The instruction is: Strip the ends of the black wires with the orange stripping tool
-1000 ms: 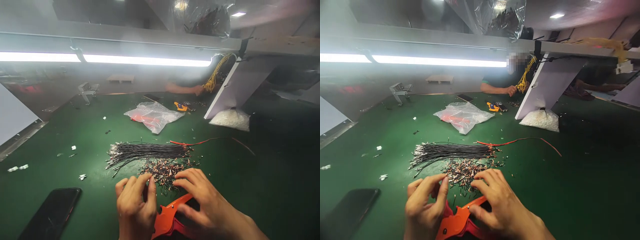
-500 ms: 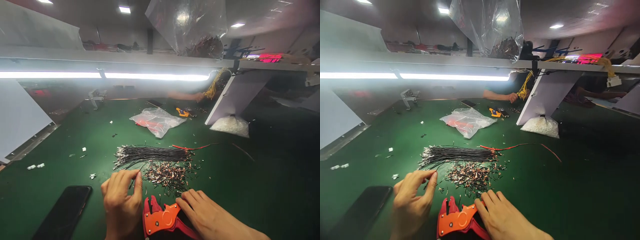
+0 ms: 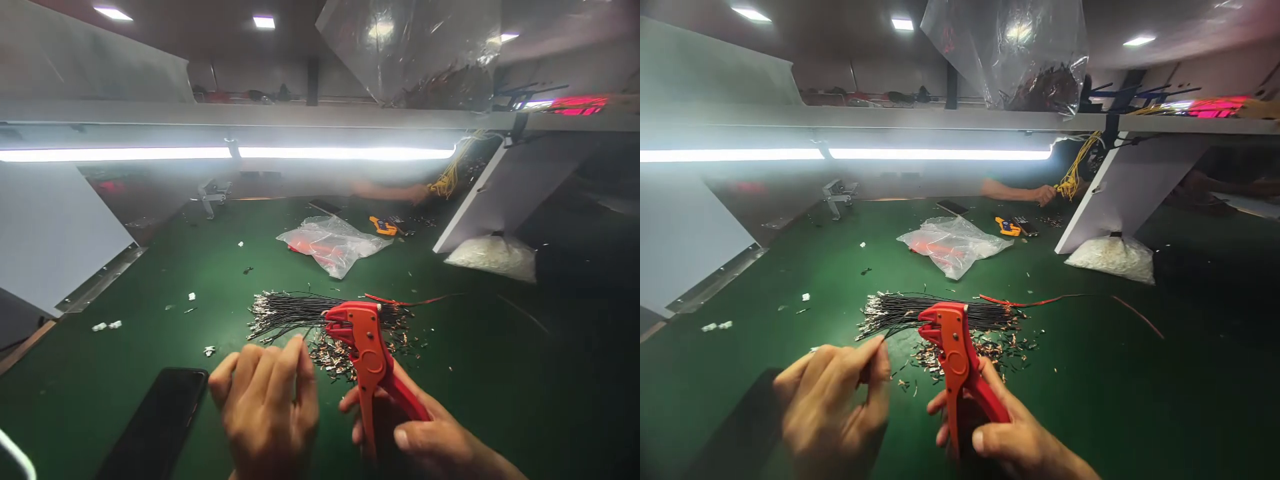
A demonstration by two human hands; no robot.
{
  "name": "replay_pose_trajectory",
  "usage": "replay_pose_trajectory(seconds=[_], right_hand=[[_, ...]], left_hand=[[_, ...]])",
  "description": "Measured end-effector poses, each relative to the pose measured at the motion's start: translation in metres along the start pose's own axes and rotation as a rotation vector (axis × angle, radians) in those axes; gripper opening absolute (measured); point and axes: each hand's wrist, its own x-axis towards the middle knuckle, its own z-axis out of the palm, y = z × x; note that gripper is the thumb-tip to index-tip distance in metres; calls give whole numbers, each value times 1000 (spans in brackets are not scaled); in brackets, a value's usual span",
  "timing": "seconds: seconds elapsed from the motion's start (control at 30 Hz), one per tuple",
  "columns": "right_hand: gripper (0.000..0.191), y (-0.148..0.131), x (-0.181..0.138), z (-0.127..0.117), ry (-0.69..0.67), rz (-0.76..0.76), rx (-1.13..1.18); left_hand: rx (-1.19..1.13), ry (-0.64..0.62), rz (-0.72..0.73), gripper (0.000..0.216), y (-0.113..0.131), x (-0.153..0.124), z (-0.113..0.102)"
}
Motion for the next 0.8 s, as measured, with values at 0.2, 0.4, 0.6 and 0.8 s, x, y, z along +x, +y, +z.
replay_pose_trajectory(seconds=[0.2, 0.4, 0.6, 0.8], right_hand=[[70, 34, 0, 3, -57, -60, 288], [59, 33, -1, 6, 14, -111, 390], [57, 35, -8, 4, 85, -219, 166], [56, 42, -11, 4, 39, -166, 143]], left_hand=[[16, 38, 73, 19, 11, 2, 0], [52, -21, 100, 18, 12, -10, 9], [63, -31, 113, 19, 11, -10, 7], [68, -48, 124, 19, 16, -13, 5]])
